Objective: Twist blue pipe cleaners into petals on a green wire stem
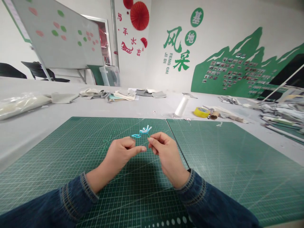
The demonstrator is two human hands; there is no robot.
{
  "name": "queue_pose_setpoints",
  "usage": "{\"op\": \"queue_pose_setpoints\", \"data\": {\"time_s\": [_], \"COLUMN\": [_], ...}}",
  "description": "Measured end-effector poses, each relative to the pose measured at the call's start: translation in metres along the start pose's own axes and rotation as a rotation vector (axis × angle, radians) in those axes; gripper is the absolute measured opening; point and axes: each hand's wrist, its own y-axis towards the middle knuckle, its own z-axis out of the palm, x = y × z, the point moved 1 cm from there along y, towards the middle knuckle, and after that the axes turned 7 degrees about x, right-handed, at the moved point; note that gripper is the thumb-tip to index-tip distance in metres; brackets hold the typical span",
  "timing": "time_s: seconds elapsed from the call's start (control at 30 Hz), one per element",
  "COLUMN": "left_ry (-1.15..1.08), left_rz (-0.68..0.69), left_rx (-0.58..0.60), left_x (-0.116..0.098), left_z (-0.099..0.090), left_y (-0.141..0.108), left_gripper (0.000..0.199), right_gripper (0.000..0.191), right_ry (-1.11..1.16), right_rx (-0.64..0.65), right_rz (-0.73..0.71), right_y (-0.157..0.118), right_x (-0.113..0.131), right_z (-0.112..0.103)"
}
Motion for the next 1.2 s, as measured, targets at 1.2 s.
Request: {"op": "queue_pose_setpoints", "data": {"time_s": [1.2], "left_ry": [-1.168], "left_rz": [-0.349], "left_rx": [0.154], "left_x": [0.013], "left_z": [0.020], "left_y": [-0.002], "left_gripper": [0.013], "right_gripper": [0.006], "right_ry": [-0.041], "right_rx": [0.191], "right_rz": [-0.114], "right_y": [-0.007], "right_x": [0.000], "right_z": [0.006]}}
